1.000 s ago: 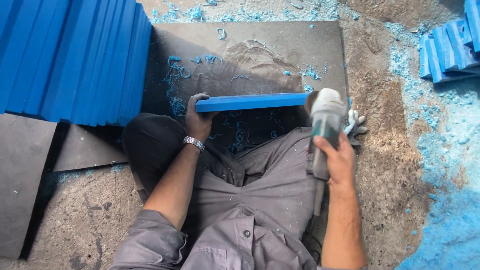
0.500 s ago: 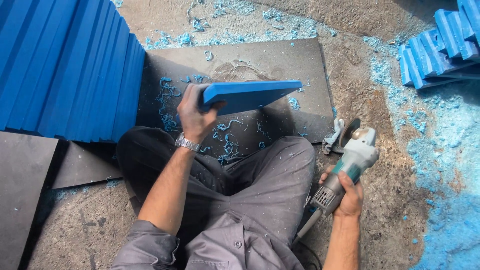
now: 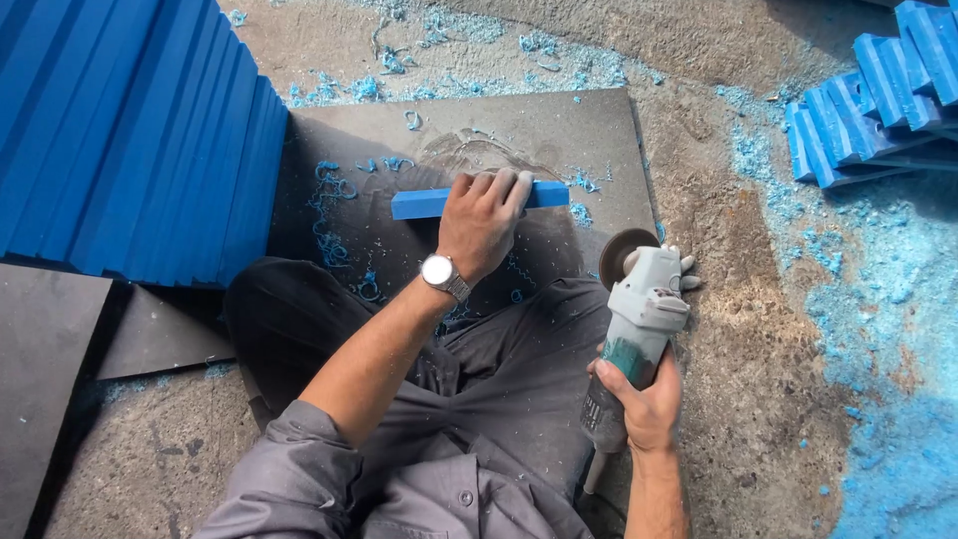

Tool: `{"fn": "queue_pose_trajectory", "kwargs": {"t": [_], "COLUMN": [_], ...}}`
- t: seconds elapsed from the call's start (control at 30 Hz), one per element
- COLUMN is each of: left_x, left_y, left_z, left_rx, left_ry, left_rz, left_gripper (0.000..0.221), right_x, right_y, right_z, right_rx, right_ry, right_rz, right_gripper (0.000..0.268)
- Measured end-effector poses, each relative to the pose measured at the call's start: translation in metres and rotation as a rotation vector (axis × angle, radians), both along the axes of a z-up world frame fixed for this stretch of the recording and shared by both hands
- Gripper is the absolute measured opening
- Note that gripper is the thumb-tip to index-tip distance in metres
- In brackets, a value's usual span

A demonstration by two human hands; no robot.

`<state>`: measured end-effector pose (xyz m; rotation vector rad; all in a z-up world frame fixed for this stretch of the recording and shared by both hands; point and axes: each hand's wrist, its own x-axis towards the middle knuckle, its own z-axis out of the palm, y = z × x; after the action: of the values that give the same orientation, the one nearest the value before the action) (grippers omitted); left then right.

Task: Grinding the edges and surfaces of blue plastic blocks using an angle grinder and cleaning out holes.

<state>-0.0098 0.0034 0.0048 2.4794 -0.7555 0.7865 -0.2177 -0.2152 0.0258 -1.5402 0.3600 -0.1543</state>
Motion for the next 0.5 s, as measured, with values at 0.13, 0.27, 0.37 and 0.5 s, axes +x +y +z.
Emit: {"fn": "queue_pose_trajectory", "kwargs": {"t": [0.13, 0.27, 0.37, 0.5], "left_x": [-0.012, -0.03, -0.032, -0.031], "left_y": [0.037, 0.077, 0.087, 0.089], "left_z": [0.008, 0.023, 0.006, -0.025], "left_rx": [0.019, -0.113, -0.547, -0.712], "left_ry": [-0.001, -0.111, 0.026, 0.364], "left_rz": [0.065, 0.24, 0.18, -0.111], "left_gripper": [0.04, 0.056, 0.073, 0.059], "right_x": [0.009, 0.019, 0.025, 0.034], "right_y": [0.01, 0.018, 0.023, 0.027], "right_z": [0.013, 0.022, 0.028, 0.031], "right_rx": [-0.104, -0.371, -0.441, -0.43], "right_ry": [-0.006, -0.052, -0.052, -0.035], "right_rz": [0.041, 0.06, 0.063, 0.08], "right_gripper": [0.057, 0.067, 0.069, 0.07]}}
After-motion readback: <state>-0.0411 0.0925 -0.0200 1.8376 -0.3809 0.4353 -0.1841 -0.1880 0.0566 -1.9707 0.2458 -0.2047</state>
